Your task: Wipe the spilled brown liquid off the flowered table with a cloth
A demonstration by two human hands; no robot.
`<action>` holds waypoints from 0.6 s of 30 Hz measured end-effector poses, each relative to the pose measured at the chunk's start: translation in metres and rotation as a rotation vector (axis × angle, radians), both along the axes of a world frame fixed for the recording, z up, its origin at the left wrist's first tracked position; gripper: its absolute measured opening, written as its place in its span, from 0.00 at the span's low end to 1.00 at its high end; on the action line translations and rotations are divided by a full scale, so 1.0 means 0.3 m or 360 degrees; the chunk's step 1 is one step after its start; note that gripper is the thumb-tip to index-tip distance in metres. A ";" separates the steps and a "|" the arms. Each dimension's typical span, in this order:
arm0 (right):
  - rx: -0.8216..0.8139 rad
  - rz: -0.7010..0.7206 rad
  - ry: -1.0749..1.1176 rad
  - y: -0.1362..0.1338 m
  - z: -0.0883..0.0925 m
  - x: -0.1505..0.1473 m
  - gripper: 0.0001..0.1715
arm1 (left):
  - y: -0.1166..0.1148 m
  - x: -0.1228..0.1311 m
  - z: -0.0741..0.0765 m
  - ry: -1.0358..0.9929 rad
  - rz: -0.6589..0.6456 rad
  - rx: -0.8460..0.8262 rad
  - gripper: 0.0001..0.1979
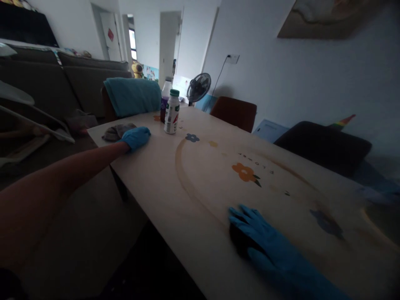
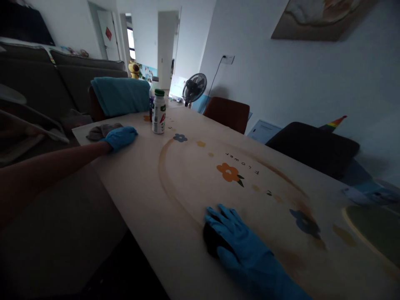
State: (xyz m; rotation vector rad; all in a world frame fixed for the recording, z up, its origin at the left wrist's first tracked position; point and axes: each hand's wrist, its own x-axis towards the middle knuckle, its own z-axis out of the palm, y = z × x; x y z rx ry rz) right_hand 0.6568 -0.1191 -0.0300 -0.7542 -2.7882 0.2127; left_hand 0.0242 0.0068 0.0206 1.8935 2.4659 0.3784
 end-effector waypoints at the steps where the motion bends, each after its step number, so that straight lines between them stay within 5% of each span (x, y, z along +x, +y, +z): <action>1: -0.0014 0.0026 -0.0012 0.007 0.004 -0.035 0.48 | 0.000 0.002 0.001 0.0005 0.0015 -0.0021 0.22; 11: -0.0208 0.0161 -0.0103 0.155 0.121 -0.637 0.38 | -0.011 0.027 0.014 -0.0010 0.0050 -0.0049 0.22; 18: -0.0159 -0.0252 -0.0157 0.322 0.122 -0.991 0.38 | -0.008 0.029 0.012 -0.0085 0.0044 -0.0023 0.18</action>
